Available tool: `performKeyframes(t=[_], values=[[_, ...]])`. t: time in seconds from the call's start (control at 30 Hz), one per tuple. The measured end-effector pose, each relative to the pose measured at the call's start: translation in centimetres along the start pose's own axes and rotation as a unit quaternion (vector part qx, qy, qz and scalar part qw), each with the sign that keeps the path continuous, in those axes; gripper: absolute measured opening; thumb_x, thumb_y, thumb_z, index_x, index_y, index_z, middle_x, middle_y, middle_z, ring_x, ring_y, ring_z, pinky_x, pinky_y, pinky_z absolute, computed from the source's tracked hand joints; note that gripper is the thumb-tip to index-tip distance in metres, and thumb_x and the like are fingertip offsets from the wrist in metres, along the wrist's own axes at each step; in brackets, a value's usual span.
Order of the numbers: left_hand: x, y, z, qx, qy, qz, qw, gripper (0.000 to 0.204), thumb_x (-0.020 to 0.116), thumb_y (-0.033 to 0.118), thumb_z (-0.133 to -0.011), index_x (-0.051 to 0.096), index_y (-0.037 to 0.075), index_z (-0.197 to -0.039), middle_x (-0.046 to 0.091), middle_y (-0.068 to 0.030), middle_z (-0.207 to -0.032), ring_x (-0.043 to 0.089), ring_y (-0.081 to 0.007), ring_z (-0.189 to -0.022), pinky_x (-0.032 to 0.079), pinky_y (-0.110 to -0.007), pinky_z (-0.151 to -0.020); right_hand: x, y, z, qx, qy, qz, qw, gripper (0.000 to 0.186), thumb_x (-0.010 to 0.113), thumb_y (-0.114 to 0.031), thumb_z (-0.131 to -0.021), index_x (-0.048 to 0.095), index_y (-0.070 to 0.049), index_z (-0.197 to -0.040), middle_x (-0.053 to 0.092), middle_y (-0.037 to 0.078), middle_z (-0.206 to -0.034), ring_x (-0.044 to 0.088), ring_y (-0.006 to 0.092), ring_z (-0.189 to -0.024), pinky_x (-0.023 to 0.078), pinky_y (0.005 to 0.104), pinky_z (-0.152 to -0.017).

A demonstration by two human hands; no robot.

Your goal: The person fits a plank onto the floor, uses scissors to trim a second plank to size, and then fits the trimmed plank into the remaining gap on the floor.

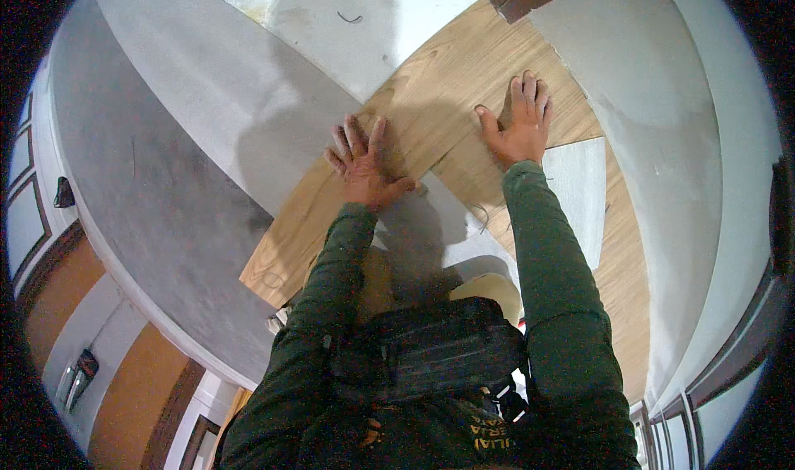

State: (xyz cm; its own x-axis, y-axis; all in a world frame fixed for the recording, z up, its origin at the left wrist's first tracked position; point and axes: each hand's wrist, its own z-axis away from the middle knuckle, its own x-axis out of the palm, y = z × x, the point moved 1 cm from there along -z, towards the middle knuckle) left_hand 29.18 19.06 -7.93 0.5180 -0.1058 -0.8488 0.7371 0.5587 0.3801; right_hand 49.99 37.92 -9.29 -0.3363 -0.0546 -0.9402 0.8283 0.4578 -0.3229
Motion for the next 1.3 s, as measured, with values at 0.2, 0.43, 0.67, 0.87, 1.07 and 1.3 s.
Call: performKeyframes(t=[0.2, 0.43, 0.67, 0.87, 1.07, 1.3], values=[[-0.6, 0.7, 0.2, -0.033, -0.024, -0.005, 0.999, 0.128, 0.092, 0.049, -0.045, 0.029, 0.031, -0.156, 0.001, -0.0223, -0.165, -0.007, -0.0471, -0.151, -0.001, -0.069, -0.115, 0.6, 0.0, 0.2, -0.017, 0.017, 0.012, 1.000, 0.077, 0.068, -0.049, -0.085, 0.050, 0.003, -0.138, 0.040, 0.023, -0.151, 0.031, 0.0445, -0.141, 0.021, 0.0566, -0.117], [-0.9, 0.9, -0.2, -0.023, -0.031, -0.003, 0.999, 0.124, 0.090, 0.050, -0.050, 0.029, 0.030, -0.156, 0.001, -0.0225, -0.165, -0.008, -0.0474, -0.151, -0.001, -0.070, -0.115, 0.8, 0.2, 0.3, -0.030, 0.033, 0.013, 0.999, 0.075, 0.068, -0.050, -0.085, 0.051, 0.002, -0.138, 0.040, 0.022, -0.152, 0.033, 0.0448, -0.140, 0.023, 0.0563, -0.116], [-1.2, 1.5, 0.0, -0.028, -0.034, -0.013, 0.999, 0.122, 0.090, 0.050, -0.051, 0.030, 0.029, -0.156, 0.002, -0.0225, -0.165, -0.007, -0.0478, -0.151, 0.000, -0.070, -0.115, 1.2, 0.4, 0.3, -0.041, 0.047, 0.035, 0.997, 0.080, 0.063, -0.058, -0.085, 0.051, 0.001, -0.139, 0.043, 0.024, -0.150, 0.035, 0.0472, -0.138, 0.023, 0.0584, -0.115], [-1.0, 1.2, -0.2, -0.028, -0.031, -0.032, 0.999, 0.125, 0.090, 0.051, -0.049, 0.030, 0.029, -0.156, 0.004, -0.0235, -0.165, -0.004, -0.0488, -0.151, 0.000, -0.072, -0.114, 0.9, -0.3, 0.0, -0.030, 0.033, 0.019, 0.999, 0.080, 0.063, -0.059, -0.085, 0.053, 0.002, -0.136, 0.044, 0.024, -0.148, 0.037, 0.0462, -0.137, 0.025, 0.0575, -0.114], [0.6, 0.7, -0.4, 0.011, 0.013, -0.029, 0.999, 0.131, 0.089, 0.057, -0.046, 0.026, 0.027, -0.157, 0.004, -0.0269, -0.164, -0.003, -0.0494, -0.150, 0.001, -0.074, -0.112, 1.3, 1.0, 0.3, -0.041, 0.061, 0.018, 0.997, 0.081, 0.062, -0.061, -0.085, 0.053, 0.001, -0.135, 0.046, 0.024, -0.146, 0.036, 0.0446, -0.139, 0.025, 0.0567, -0.115], [0.7, -0.4, -0.4, 0.019, 0.022, -0.040, 0.999, 0.135, 0.089, 0.057, -0.046, 0.022, 0.027, -0.159, 0.002, -0.0283, -0.163, -0.006, -0.0500, -0.150, -0.002, -0.075, -0.110, -0.3, -0.7, -0.3, -0.011, 0.011, -0.034, 0.999, 0.075, 0.066, -0.054, -0.085, 0.053, -0.001, -0.136, 0.041, 0.021, -0.150, 0.033, 0.0423, -0.140, 0.025, 0.0553, -0.115]])
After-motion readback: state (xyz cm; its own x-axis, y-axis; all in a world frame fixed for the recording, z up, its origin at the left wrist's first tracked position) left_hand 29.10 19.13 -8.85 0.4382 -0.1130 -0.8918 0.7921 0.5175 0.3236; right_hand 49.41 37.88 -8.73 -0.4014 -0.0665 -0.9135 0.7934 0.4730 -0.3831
